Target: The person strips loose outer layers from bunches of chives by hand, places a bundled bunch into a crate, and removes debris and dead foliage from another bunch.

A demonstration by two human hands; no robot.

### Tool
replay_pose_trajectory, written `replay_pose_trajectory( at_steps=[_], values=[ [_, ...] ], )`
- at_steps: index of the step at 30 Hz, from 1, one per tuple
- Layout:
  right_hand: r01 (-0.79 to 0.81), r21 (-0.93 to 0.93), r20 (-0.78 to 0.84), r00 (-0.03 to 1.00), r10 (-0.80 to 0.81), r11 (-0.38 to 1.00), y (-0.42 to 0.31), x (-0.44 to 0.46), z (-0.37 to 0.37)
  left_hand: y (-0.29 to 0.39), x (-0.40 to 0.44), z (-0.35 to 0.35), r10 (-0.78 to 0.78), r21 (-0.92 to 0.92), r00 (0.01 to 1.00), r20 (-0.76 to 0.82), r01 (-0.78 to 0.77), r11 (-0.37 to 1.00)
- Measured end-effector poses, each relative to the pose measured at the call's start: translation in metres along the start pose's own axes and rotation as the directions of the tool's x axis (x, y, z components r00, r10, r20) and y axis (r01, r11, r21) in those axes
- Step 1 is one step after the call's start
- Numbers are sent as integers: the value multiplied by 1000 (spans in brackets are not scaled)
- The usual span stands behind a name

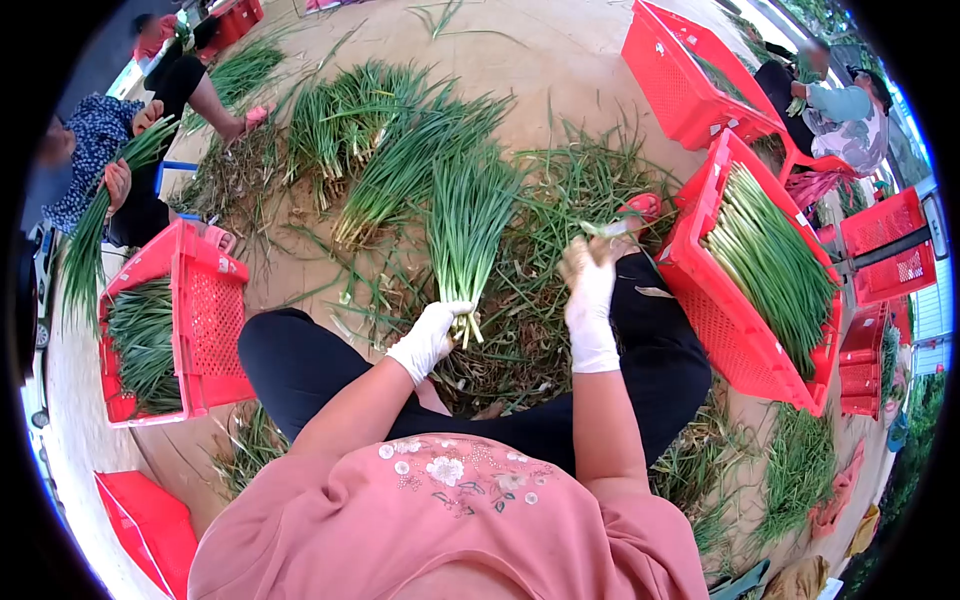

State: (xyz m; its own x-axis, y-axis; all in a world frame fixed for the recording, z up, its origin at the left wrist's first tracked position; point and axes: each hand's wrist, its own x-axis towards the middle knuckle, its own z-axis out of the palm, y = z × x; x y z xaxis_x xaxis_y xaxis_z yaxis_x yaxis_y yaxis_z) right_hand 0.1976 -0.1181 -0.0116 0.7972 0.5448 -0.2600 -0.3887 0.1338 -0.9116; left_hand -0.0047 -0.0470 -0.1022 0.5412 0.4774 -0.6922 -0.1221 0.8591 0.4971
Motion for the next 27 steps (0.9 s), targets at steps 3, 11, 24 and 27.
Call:
replay_pose_trajectory(
  at_steps=[3,11,24,27],
  values=[
    [-659,-77,186,728,660,748,76,-6,-7,11,-32,7,73,162,997,16,-74,984],
    [-784,70,632,513,580,617,99,-26,51,1,-111,20,403,969,906,127,-26,-248],
    [-201,-191,798,538,271,961,25,-11,114,150,-48,74,656,411,645,392,-761,502],
    [-37,-146,825,546,143,989,23,-2,133,158,-56,98,818,373,480,318,-856,357]
  ],
)
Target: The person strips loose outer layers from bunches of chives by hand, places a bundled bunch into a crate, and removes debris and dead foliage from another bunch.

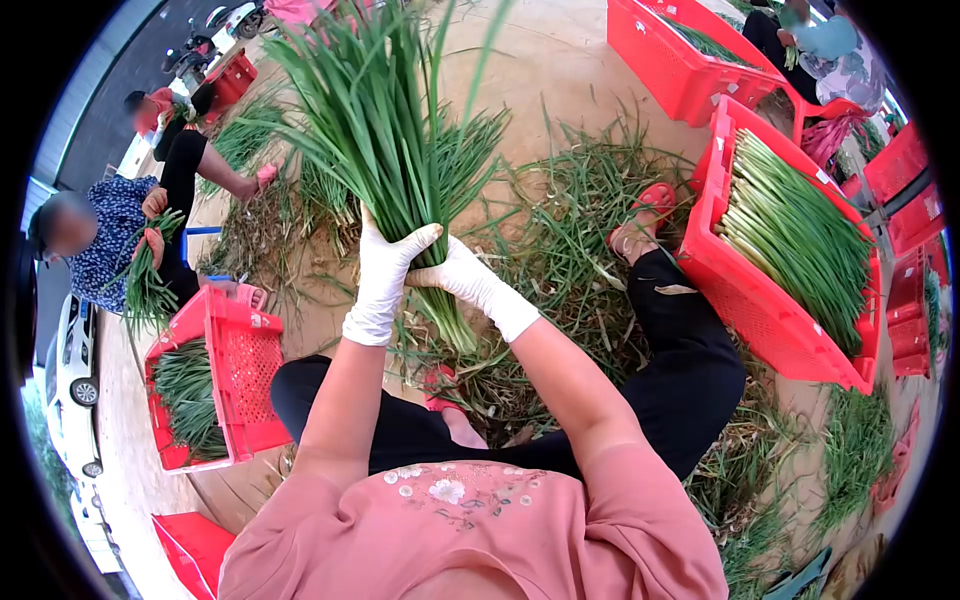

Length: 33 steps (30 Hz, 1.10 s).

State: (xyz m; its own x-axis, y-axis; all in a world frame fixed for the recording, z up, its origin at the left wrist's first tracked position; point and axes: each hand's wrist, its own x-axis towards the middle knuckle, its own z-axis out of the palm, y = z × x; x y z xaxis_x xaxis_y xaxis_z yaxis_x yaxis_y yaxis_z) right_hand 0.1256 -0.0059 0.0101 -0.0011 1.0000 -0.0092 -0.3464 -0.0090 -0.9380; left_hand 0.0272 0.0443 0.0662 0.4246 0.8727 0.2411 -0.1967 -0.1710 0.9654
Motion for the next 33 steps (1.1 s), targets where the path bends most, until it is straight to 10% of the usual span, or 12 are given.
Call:
replay_pose_trajectory(
  at_steps=[5,8,12,14,17,19,21,23,25,27,29,33],
  values=[
    [63,-158,119,992,-45,985,28,27,-23,-51,-8,-7,43,-165,997,-63,-53,985],
    [132,-131,255,962,-95,983,66,41,-45,-95,-13,-22,-35,97,998,44,31,995],
    [157,-956,156,987,-24,248,202,89,-91,-109,-11,-15,-124,-73,975,184,139,988],
    [252,-658,199,967,-158,710,217,104,-92,-119,-4,-11,-38,-5,999,12,38,999],
    [-12,-872,-84,988,-127,489,48,24,-38,-94,19,-7,7,-54,968,-249,-22,998],
    [-20,-732,-272,925,-265,681,36,7,-49,-66,35,-18,-14,-73,902,-432,-20,997],
    [81,-141,-504,852,-142,987,17,-27,-59,-49,48,-41,-68,-199,792,-607,-69,978],
    [30,176,-564,822,76,984,18,-58,-82,-38,55,-72,-224,-358,725,-651,-34,933],
    [-93,243,-365,914,180,966,19,-77,-88,-55,36,-108,366,633,863,-347,-73,771],
    [-143,164,-297,936,187,976,12,-82,-71,-31,23,-102,246,495,907,-342,-49,868],
    [-86,133,-338,933,126,987,3,-76,-43,-6,10,-93,-192,-204,857,-479,104,973],
    [-19,63,-414,909,44,998,-13,-67,-5,-16,1,-97,-605,-765,703,-373,136,630]
  ],
)
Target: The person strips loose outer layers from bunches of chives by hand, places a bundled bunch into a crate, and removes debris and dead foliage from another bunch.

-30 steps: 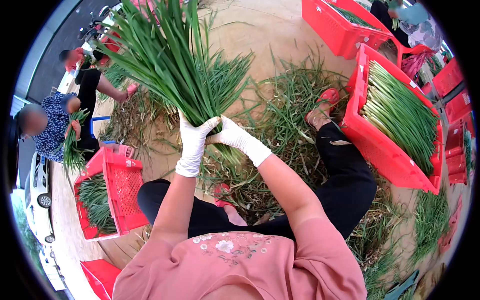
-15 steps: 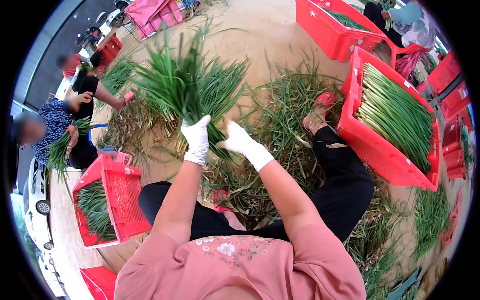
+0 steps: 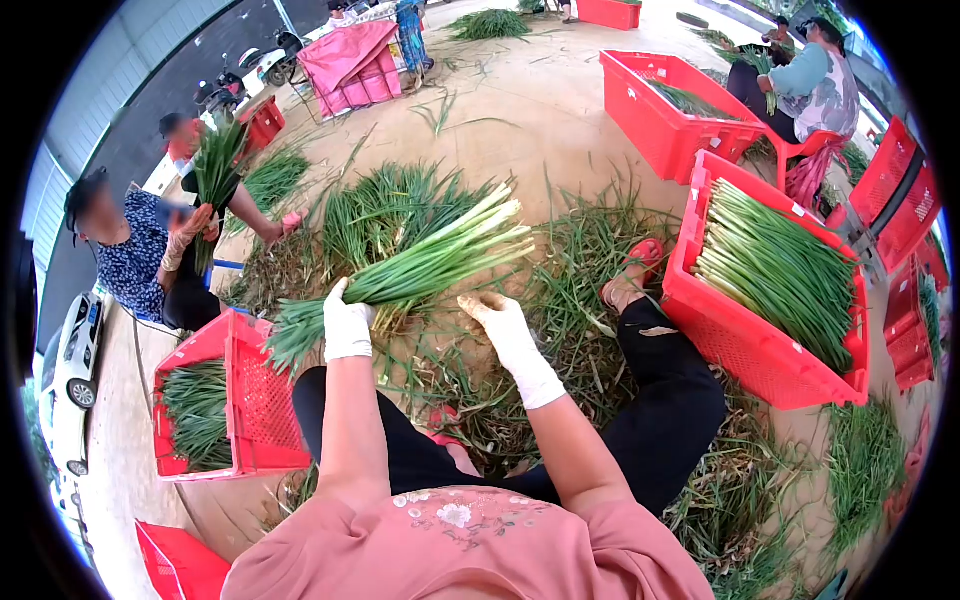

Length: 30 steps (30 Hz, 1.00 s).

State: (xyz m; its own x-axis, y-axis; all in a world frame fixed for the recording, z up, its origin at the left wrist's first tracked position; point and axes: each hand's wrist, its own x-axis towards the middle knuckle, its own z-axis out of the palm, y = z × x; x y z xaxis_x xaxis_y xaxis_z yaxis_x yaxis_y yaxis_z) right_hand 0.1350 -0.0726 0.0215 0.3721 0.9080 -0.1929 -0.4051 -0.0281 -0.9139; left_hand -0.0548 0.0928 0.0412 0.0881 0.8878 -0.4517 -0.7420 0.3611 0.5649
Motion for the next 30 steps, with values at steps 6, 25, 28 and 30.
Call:
replay_pose_trajectory(
  at_steps=[6,25,28,30],
  values=[
    [-16,-131,-100,995,3,991,-19,-14,12,-9,-25,-4,-11,-201,996,-92,-7,980],
    [62,-251,-63,995,-80,966,-18,-19,-34,-5,-6,-22,-117,-273,985,-130,78,959],
    [293,-273,-104,938,-331,916,4,3,-47,-5,0,-33,-121,-218,990,-67,104,971],
    [284,262,-297,933,-203,922,5,10,-73,-3,6,-37,-101,-218,990,-98,78,973]
  ],
)
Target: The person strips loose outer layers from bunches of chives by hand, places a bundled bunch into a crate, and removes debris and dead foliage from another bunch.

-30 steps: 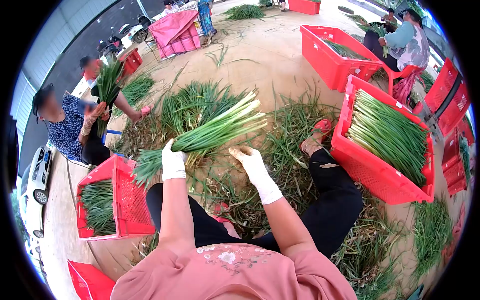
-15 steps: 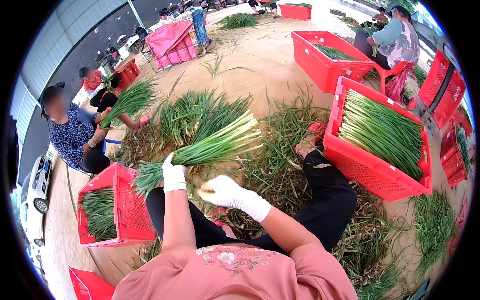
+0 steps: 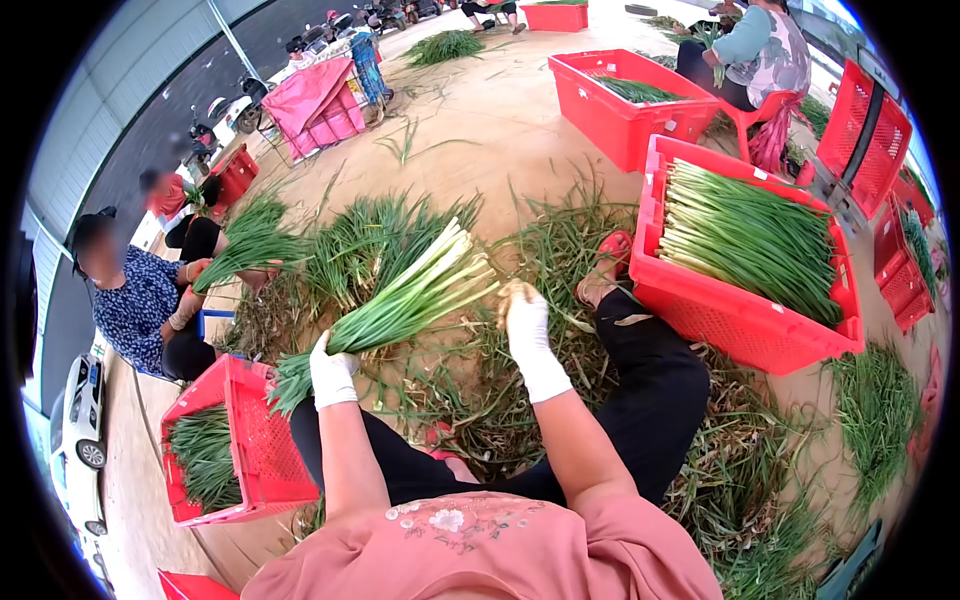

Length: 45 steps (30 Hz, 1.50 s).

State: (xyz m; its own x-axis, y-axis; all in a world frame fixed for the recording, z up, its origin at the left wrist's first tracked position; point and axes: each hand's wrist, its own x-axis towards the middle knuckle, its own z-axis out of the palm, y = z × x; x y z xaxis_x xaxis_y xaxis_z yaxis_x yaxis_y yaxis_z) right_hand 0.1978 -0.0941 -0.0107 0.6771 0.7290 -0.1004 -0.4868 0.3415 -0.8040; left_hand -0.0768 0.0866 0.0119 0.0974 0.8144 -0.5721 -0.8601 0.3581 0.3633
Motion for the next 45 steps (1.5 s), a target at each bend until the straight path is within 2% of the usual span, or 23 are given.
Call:
replay_pose_trajectory(
  at_steps=[2,3,8,10,12,13,14,16,17,20,22,23,24,25,26,30,32,34,35,37,40,42,45],
  values=[
    [98,189,-190,980,-61,977,-12,6,-16,2,-15,3,4,54,999,-45,-1,999],
    [143,46,-198,971,-131,989,-23,4,-14,5,-11,1,-12,43,999,-36,14,999],
    [232,-296,217,961,-172,927,-43,-9,16,5,-2,-2,-14,22,999,-32,15,1000],
    [214,-247,201,965,-166,945,-41,-7,24,5,-3,-3,-24,18,999,-48,25,1000],
    [14,-80,156,988,-2,997,-39,-1,29,7,1,-8,-48,29,999,-11,49,998],
    [14,-7,139,990,-13,1000,-42,-5,32,8,3,-13,-20,83,997,71,14,996],
    [-19,-29,104,994,22,999,-39,-2,32,9,6,-15,-20,82,997,80,14,997],
    [41,-297,135,991,-1,954,-31,2,23,6,1,-8,40,4,999,-1,-40,999],
    [442,-732,262,885,-385,519,-25,3,20,4,-4,-5,55,25,998,-21,-55,998],
    [584,-812,453,646,-614,15,-13,3,13,3,-2,-11,95,31,994,57,-97,995],
    [384,-518,72,910,-409,764,0,21,-4,3,-3,-12,105,42,993,49,-107,993],
    [478,-488,-13,833,-553,731,14,39,-24,5,-2,-13,100,37,995,15,-101,994],
    [458,-598,-80,783,-617,658,-10,30,-29,8,-1,-14,97,31,995,-17,-96,995],
    [369,-416,-288,813,-505,831,-27,27,-31,12,0,-17,67,49,998,-9,-67,997],
    [239,-193,-350,889,-294,952,-37,36,-51,16,1,-22,69,51,998,-10,-69,996],
    [371,67,-546,791,-277,926,-92,22,-44,25,6,-29,-6,139,999,-34,11,990],
    [188,-122,-330,918,-218,975,-92,26,-47,30,13,-35,-11,156,999,34,6,988],
    [125,-263,60,992,-113,957,-104,7,-18,28,7,-28,-19,153,1000,4,18,988],
    [101,-300,235,972,-29,949,-105,8,-10,28,8,-26,-21,167,999,25,16,986],
    [126,-314,394,919,9,941,-109,-1,18,27,10,-27,-12,214,998,56,0,977],
    [113,-482,501,849,168,869,-97,9,43,22,-2,-20,-42,250,993,111,13,968],
    [118,-540,491,849,197,833,-93,8,51,20,-9,-14,-48,246,997,65,31,969],
    [230,-685,463,870,169,691,-85,11,53,23,-8,-19,-47,240,988,146,11,971]
  ],
)
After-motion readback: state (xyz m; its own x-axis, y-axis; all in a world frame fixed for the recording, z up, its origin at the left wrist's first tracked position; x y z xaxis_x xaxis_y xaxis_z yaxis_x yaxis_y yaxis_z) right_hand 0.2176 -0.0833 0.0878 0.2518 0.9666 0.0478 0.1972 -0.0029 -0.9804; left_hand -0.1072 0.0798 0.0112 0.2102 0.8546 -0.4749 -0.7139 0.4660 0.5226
